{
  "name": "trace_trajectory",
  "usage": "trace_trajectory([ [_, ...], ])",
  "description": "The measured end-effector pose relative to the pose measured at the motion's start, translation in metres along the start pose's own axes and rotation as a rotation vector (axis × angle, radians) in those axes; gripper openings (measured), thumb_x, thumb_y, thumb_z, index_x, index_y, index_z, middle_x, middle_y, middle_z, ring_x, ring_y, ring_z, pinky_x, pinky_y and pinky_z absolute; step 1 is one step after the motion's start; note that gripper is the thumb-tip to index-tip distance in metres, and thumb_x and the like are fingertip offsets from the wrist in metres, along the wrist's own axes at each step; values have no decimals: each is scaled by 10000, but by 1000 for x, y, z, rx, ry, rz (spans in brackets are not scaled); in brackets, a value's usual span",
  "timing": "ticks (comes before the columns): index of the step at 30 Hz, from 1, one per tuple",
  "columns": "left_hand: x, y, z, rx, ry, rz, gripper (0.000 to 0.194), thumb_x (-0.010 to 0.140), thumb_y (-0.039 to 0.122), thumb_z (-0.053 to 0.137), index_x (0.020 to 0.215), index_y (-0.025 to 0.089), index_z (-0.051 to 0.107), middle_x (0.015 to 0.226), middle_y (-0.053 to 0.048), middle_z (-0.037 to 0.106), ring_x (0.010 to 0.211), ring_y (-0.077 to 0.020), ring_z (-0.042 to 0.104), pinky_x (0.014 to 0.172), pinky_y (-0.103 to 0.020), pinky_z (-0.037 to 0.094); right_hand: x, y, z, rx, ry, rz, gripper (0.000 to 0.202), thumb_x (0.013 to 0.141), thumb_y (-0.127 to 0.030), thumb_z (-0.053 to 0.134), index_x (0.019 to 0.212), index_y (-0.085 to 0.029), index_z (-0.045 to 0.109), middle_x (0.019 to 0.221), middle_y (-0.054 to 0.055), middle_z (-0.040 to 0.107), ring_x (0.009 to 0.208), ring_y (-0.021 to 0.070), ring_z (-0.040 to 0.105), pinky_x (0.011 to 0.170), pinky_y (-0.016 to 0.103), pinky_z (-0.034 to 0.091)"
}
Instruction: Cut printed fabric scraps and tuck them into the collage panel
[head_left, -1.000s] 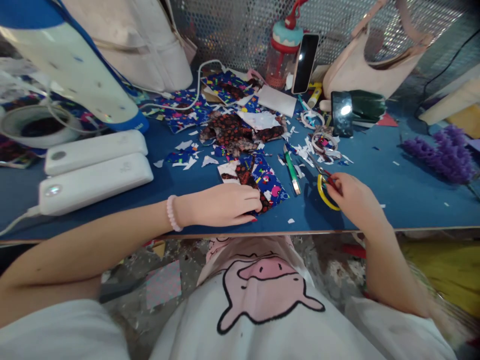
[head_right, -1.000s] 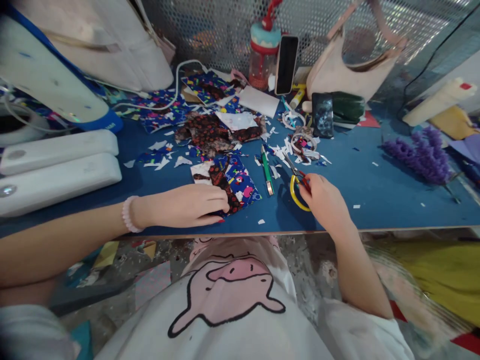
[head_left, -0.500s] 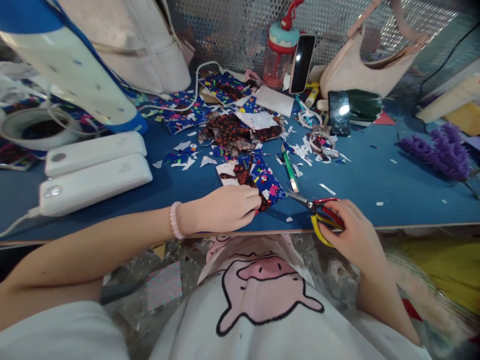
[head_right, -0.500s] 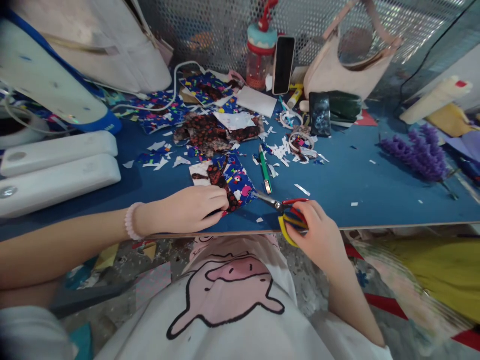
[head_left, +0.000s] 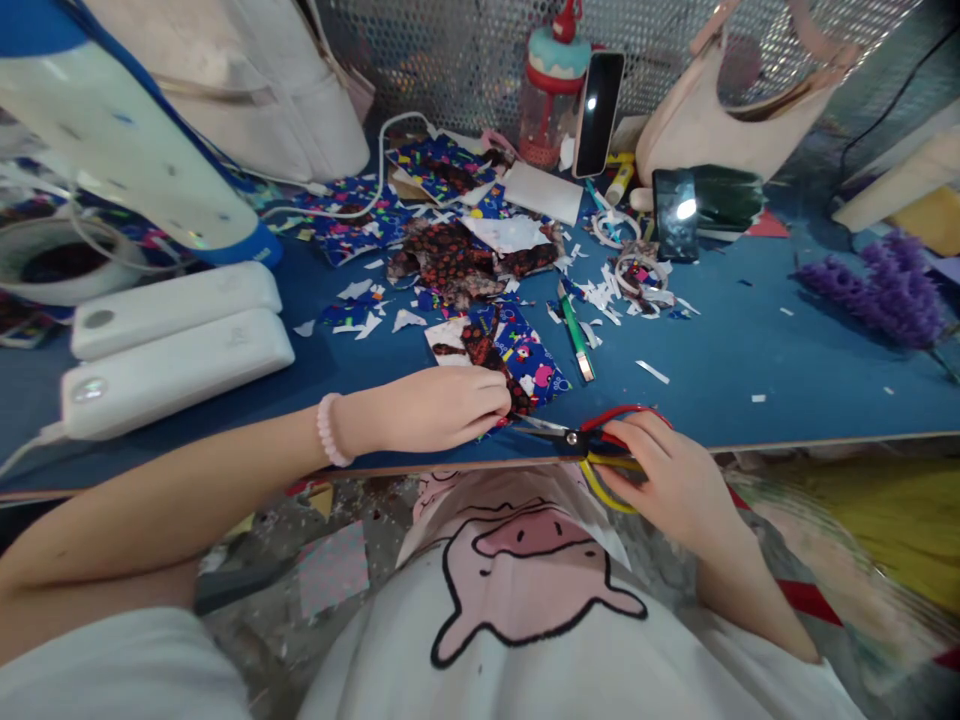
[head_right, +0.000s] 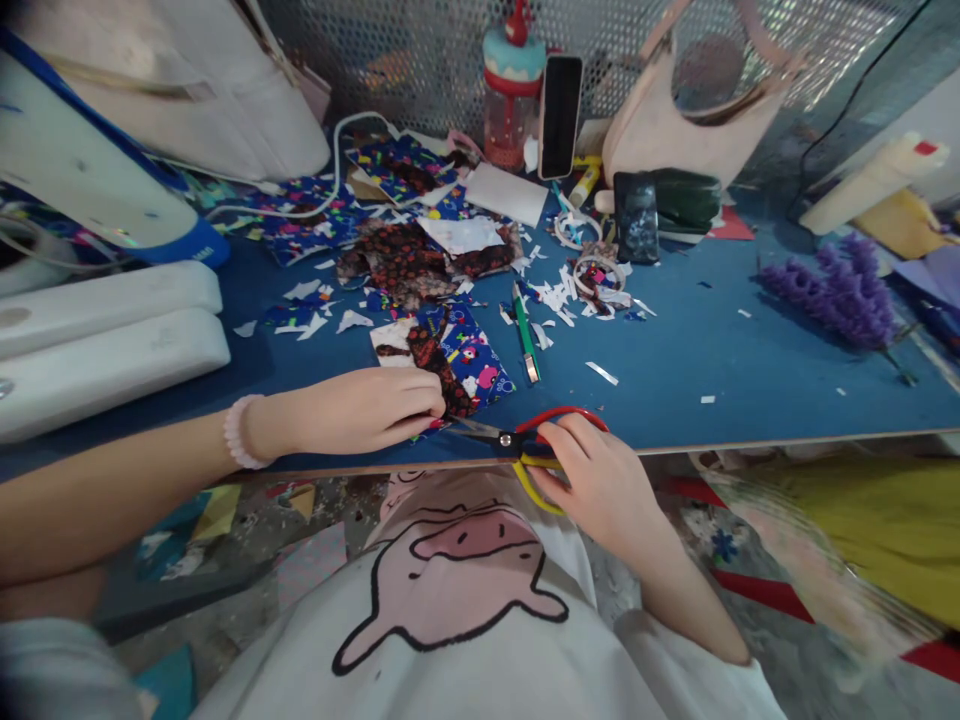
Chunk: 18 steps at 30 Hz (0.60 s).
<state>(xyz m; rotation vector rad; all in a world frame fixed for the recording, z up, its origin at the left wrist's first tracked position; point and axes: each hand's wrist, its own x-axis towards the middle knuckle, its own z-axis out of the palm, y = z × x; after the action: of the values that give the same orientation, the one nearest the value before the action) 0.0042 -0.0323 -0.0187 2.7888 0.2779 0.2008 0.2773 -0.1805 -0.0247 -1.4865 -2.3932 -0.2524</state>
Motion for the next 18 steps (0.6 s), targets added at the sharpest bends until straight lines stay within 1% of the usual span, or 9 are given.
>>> trace_trajectory([
  [3, 0, -2, -2, -57, -28, -26, 238, 1041, 202, 414, 952, 153, 630, 929, -47, 646, 800, -159, 584, 753, -268, 445, 5, 1, 0, -27, 2, 2, 272, 1041, -367, 453, 1054, -133, 591, 932, 95, 676, 761, 193, 675, 629, 298, 524],
  [6, -1, -5, -4, -107, -47, -20, 237, 1041, 208, 414, 953, 152, 627, 934, -47, 640, 809, -159, 582, 763, -268, 441, 10, 1, 1, -26, 11, 32, 303, 1050, -384, 432, 1063, -128, 593, 932, 98, 679, 772, 194, 677, 618, 296, 511],
  [11, -1, -9, -4, -133, -54, -20, 227, 1037, 227, 419, 945, 167, 618, 930, -40, 633, 802, -156, 568, 755, -266, 430, 14, 0, 2, -5, -32, 6, 300, 1053, -374, 418, 1024, -140, 603, 925, 87, 672, 747, 185, 664, 621, 295, 503],
  [15, -2, -6, -3, -83, -53, -20, 188, 1022, 226, 456, 938, 167, 615, 918, -36, 633, 787, -151, 571, 740, -263, 429, 12, 4, 0, -9, -76, -17, 297, 1051, -368, 422, 1038, -138, 609, 921, 83, 660, 718, 183, 647, 597, 302, 486],
  [18, 0, 2, 0, 29, -21, -34, 163, 996, 276, 537, 904, 161, 606, 898, -39, 628, 777, -160, 577, 710, -273, 428, 10, 8, -3, -25, -106, -21, 284, 1045, -366, 437, 1031, -143, 612, 935, 89, 665, 704, 185, 640, 580, 307, 475],
])
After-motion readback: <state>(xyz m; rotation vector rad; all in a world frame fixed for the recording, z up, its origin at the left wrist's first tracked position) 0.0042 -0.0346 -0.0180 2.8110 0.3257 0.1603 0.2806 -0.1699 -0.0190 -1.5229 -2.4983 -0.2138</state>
